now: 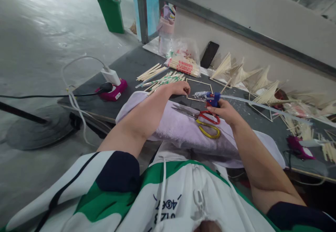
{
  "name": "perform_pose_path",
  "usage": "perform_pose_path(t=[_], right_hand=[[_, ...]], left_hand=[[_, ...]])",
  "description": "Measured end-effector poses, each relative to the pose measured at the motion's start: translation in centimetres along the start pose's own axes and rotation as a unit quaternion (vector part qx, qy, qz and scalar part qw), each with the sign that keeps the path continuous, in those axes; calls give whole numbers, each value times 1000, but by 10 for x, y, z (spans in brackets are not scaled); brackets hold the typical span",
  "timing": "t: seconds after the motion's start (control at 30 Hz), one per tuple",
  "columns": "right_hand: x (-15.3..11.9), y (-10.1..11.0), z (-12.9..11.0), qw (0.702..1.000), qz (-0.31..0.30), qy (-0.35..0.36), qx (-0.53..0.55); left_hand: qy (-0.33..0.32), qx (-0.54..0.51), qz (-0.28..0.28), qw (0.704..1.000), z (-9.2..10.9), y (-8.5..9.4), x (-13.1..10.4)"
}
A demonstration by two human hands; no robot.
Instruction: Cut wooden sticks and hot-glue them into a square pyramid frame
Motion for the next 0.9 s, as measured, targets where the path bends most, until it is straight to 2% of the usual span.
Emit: perform_pose_path(t=[0.17, 0.4, 0.67, 0.9], right_hand=[[16, -7, -1, 996, -7, -8, -94], [25, -11, -5, 982, -2, -1, -187], [29, -15, -9, 971, 5, -10, -239], [27, -18, -13, 972, -3, -23, -232]], left_hand=[[14, 5, -10, 1000, 1, -1, 2], [33, 4, -15, 999, 5, -1, 3], [19, -7, -22, 1000, 3, 0, 4], [1, -4, -12, 1000, 1, -1, 5]])
Point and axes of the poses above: each hand's wrist, its own x-axis towards the middle knuckle, its own y-axis out of the back of the hand, z = x × y, the point moved 2 cm from there along x, towards the middle knuckle, and after that the axes turned 9 degrees about -x, right-handed, at the moved point
